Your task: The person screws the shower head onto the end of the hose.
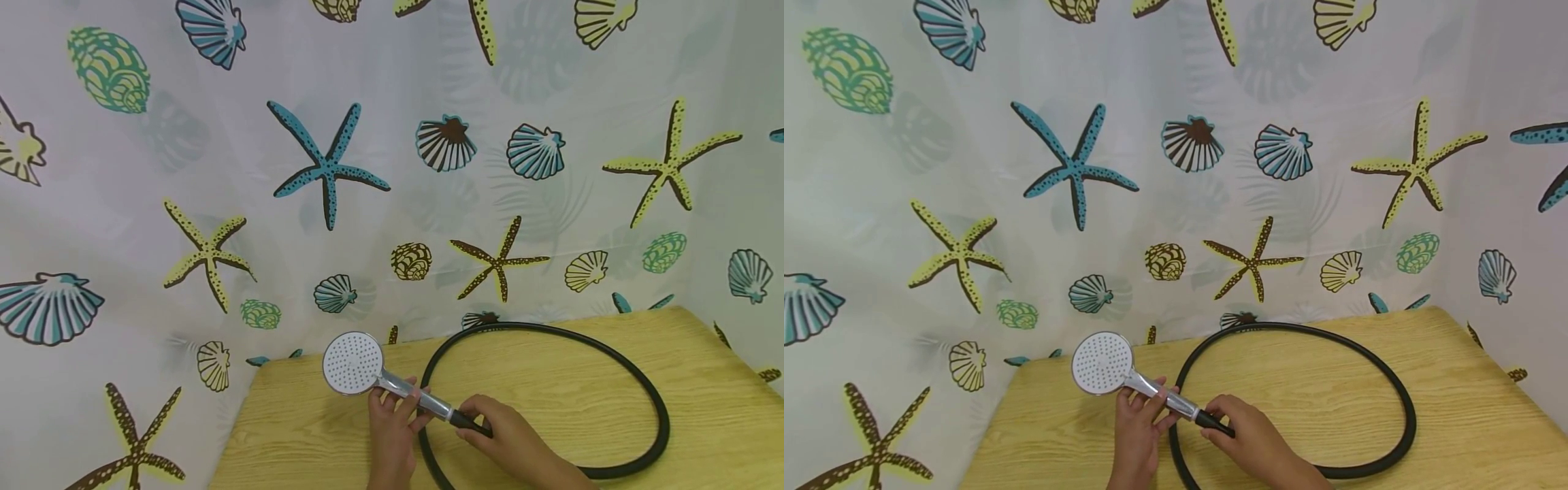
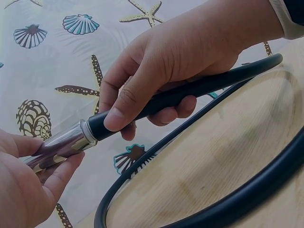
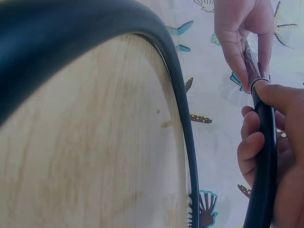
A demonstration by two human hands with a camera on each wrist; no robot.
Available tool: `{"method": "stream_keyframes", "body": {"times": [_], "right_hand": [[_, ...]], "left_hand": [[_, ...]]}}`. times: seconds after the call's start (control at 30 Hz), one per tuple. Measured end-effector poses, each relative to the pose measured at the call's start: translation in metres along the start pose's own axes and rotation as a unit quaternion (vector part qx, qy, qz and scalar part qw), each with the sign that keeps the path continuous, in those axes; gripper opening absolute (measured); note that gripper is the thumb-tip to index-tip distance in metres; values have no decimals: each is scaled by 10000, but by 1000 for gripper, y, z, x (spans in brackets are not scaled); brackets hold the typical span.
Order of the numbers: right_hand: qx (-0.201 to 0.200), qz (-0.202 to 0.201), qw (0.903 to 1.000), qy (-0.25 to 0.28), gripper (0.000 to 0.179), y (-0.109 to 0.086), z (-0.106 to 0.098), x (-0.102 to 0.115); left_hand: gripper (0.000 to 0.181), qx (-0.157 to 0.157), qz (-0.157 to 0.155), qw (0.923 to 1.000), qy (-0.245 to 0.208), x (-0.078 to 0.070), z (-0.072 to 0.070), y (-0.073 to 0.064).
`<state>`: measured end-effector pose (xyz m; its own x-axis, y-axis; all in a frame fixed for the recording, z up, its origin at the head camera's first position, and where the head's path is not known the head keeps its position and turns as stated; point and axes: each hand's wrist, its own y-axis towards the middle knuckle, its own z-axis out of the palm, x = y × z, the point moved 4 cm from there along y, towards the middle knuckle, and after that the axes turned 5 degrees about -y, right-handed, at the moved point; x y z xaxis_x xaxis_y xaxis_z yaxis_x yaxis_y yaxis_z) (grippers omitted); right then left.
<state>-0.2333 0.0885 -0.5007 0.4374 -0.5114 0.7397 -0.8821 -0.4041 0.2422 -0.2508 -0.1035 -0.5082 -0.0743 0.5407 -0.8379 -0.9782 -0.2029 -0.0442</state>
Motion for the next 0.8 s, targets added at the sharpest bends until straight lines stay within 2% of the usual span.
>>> {"method": "stream_keyframes", "body": {"times": [0.5, 0.8], "right_hand": [[-141, -299, 9994, -126, 18, -2, -1, 1], [66, -323, 9993, -202, 26, -3, -1, 4]], "left_hand": [[59, -10, -5, 10000, -42, 0, -1, 0], [59, 33, 27, 10000, 29, -1, -1, 0]]}}
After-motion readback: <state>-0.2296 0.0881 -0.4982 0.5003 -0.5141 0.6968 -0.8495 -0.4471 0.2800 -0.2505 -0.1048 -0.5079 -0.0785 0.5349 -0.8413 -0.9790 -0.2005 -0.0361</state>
